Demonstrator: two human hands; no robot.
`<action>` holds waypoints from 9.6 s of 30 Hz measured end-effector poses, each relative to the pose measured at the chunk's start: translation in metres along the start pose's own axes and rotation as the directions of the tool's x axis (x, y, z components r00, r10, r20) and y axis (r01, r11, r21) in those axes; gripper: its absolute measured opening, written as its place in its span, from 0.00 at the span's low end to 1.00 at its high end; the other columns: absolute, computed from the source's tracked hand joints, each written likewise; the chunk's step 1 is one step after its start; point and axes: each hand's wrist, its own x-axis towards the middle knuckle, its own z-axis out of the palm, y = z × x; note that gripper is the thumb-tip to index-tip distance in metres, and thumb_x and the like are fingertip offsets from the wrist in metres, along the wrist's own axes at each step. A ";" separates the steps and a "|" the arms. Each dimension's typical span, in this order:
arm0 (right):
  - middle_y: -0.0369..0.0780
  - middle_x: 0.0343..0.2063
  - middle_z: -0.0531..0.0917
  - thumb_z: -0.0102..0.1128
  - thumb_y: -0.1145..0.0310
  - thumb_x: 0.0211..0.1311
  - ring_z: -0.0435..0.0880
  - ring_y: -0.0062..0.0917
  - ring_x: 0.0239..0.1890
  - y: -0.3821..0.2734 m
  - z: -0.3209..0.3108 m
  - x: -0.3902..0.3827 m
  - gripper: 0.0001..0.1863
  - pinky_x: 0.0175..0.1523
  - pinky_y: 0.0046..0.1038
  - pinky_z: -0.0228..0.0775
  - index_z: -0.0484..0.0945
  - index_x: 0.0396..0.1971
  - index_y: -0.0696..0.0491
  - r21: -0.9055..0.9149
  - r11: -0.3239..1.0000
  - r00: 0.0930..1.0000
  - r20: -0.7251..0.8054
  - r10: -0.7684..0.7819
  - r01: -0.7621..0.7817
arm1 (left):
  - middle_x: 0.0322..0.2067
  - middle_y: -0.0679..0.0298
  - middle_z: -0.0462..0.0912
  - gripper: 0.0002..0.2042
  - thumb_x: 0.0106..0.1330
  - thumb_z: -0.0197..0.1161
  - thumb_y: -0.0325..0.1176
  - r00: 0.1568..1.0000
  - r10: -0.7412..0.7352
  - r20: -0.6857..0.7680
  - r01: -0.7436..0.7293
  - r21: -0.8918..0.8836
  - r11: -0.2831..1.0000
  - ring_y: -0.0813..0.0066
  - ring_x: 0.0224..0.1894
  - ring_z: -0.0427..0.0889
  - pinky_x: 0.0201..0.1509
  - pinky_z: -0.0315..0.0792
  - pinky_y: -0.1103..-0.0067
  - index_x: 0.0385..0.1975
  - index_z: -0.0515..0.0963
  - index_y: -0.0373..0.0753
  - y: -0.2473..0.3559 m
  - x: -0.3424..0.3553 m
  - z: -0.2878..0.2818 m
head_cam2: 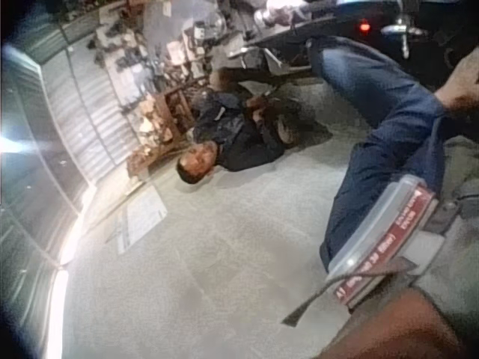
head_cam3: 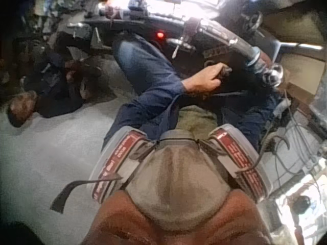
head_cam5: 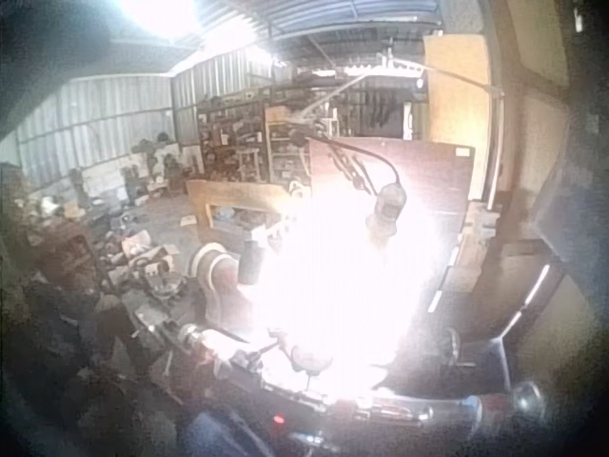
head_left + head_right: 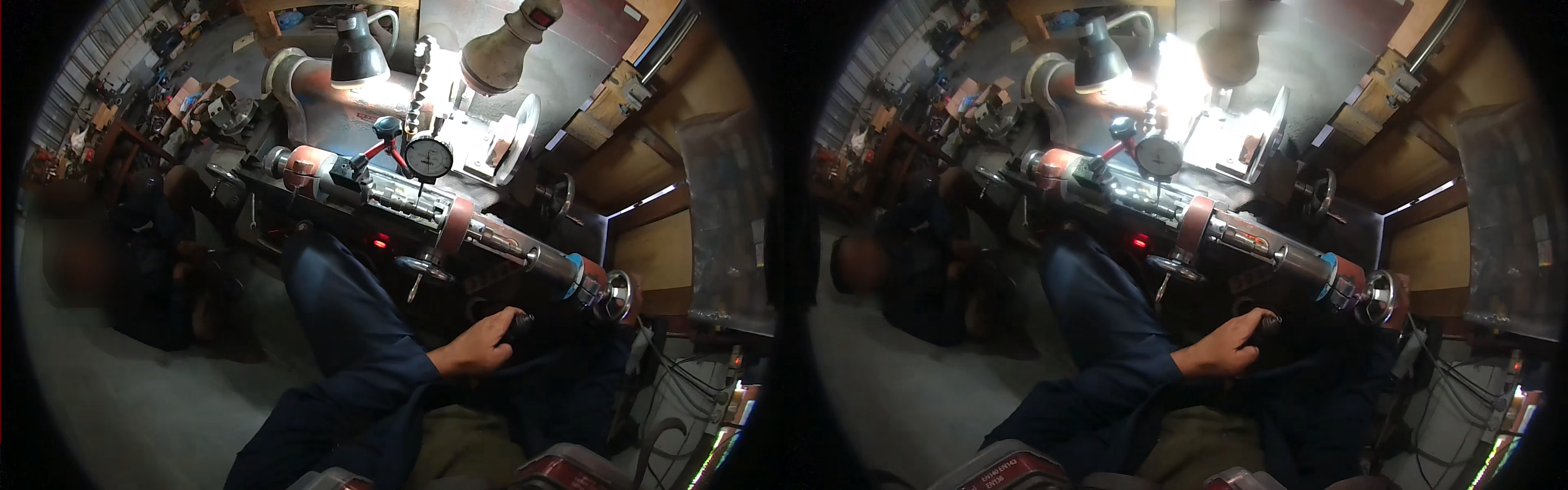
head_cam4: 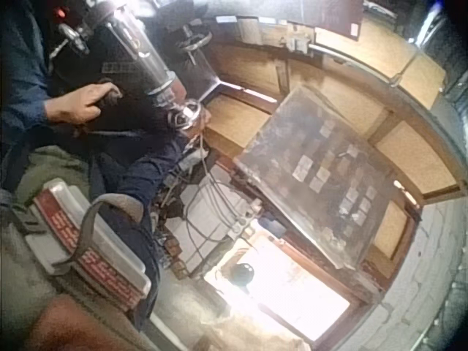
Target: Using a lathe to measure and machine a metal shaft or component.
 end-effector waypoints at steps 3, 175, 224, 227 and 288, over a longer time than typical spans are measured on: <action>0.40 0.35 0.80 0.53 0.66 0.66 0.78 0.25 0.38 -0.005 0.012 -0.029 0.11 0.46 0.26 0.69 0.76 0.39 0.59 0.019 0.902 0.896 0.117 0.427 -0.432 | 0.47 0.45 0.70 0.23 0.57 0.51 0.27 0.999 -0.003 -0.032 0.005 0.058 0.998 0.47 0.52 0.71 0.57 0.64 0.65 0.54 0.61 0.32 -0.009 0.000 0.001; 0.37 0.32 0.83 0.53 0.73 0.61 0.80 0.25 0.35 0.028 0.007 -0.030 0.08 0.41 0.28 0.73 0.79 0.38 0.56 0.073 0.757 0.725 0.360 0.588 -0.650 | 0.47 0.52 0.70 0.18 0.64 0.61 0.30 0.104 0.778 -0.619 -0.082 0.775 0.627 0.60 0.50 0.73 0.54 0.73 0.69 0.50 0.62 0.35 0.009 0.008 -0.106; 0.38 0.40 0.83 0.57 0.65 0.64 0.82 0.25 0.41 -0.003 0.002 -0.067 0.14 0.46 0.27 0.73 0.78 0.47 0.55 0.499 0.354 0.590 0.468 0.658 -0.791 | 0.47 0.55 0.67 0.18 0.61 0.62 0.25 0.175 0.699 -0.693 -0.075 0.698 0.712 0.63 0.50 0.72 0.57 0.70 0.72 0.49 0.63 0.34 0.008 0.008 -0.111; 0.38 0.40 0.83 0.58 0.65 0.64 0.81 0.25 0.41 0.000 0.010 -0.064 0.14 0.46 0.27 0.73 0.77 0.47 0.55 0.522 0.355 0.602 0.441 0.666 -0.776 | 0.46 0.55 0.68 0.20 0.59 0.64 0.23 0.197 0.699 -0.688 -0.066 0.702 0.709 0.63 0.50 0.72 0.56 0.71 0.72 0.49 0.63 0.34 0.004 0.011 -0.112; 0.41 0.31 0.83 0.57 0.63 0.61 0.81 0.25 0.33 0.006 -0.010 -0.057 0.14 0.38 0.28 0.72 0.79 0.37 0.60 0.390 0.539 0.664 0.478 0.575 -0.747 | 0.46 0.53 0.66 0.18 0.64 0.59 0.31 0.052 0.761 -0.646 -0.052 0.759 0.648 0.59 0.50 0.73 0.56 0.72 0.67 0.49 0.60 0.36 0.014 0.007 -0.116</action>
